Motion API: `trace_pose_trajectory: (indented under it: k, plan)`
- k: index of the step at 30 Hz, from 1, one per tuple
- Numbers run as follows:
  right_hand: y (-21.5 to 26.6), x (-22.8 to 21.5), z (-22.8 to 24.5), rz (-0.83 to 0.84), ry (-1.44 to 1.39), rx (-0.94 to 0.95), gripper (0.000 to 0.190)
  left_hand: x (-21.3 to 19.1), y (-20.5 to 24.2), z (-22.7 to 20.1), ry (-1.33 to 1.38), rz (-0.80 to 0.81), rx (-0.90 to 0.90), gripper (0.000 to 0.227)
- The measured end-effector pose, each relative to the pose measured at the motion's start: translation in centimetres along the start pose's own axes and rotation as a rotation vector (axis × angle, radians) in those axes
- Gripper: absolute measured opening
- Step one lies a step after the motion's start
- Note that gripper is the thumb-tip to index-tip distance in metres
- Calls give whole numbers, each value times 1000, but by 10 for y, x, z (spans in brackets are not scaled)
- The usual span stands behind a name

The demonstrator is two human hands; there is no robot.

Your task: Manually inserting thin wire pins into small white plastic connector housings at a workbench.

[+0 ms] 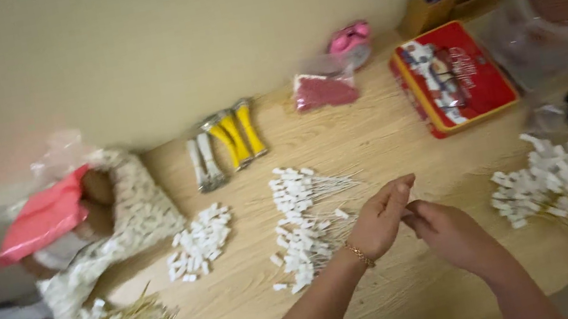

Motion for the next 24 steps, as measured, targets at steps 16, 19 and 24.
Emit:
trace_pose_trajectory:
  k: [16,19,24]
  plan:
    - [-44,35,-95,-180,-262,37,23,-301,94,160,-1430,-493,-203,56]
    - [-22,28,-48,-146,-160,107,33,-286,78,129,-1366,-306,-384,62]
    - [-28,39,-37,-153,-341,-22,22,-293,69,177,-1375,-499,-129,26]
Point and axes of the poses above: each hand's wrist, its own y-axis away from the middle knuckle, its own x-axis out of the palm, z = x × y, the point moved 2 cm from there along -y, towards the middle knuckle, and after that the axes turned 14 degrees about x, right-handed, at the moved point
